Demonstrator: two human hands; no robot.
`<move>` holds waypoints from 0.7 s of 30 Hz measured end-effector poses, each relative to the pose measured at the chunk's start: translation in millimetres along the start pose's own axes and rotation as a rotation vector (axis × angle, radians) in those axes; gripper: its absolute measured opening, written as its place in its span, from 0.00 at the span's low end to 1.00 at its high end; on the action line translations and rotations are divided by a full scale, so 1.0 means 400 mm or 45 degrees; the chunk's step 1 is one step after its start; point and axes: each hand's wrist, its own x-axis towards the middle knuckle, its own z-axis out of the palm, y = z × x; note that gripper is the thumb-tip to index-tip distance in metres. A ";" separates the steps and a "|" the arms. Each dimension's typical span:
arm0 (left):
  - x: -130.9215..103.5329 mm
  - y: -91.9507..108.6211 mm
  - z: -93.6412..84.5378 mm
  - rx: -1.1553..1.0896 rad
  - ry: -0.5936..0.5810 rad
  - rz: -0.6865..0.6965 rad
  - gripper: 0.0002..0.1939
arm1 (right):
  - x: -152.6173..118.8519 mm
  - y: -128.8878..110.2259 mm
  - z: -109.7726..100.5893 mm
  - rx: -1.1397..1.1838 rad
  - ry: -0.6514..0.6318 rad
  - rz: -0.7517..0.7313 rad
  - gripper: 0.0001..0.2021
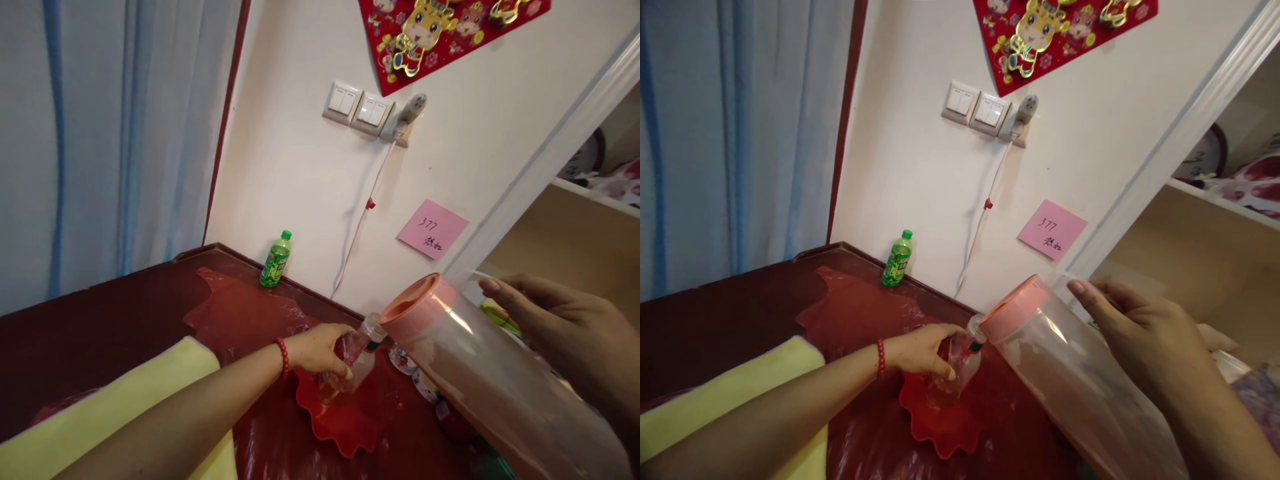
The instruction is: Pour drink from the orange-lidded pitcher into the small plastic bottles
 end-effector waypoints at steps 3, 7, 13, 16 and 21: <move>0.001 0.000 -0.001 0.026 0.001 0.005 0.34 | -0.002 -0.007 -0.006 0.054 -0.120 0.184 0.32; 0.001 0.004 -0.003 0.027 0.011 0.003 0.35 | -0.004 -0.019 -0.009 0.052 -0.089 0.231 0.32; 0.001 0.012 -0.009 0.009 0.014 0.001 0.37 | -0.013 -0.036 -0.007 0.120 -0.075 0.126 0.27; 0.001 0.016 -0.010 -0.004 0.011 0.014 0.36 | -0.017 -0.043 -0.008 0.174 -0.056 0.111 0.23; 0.002 0.019 -0.011 -0.038 -0.006 0.030 0.35 | -0.012 -0.035 -0.006 0.166 -0.056 0.075 0.23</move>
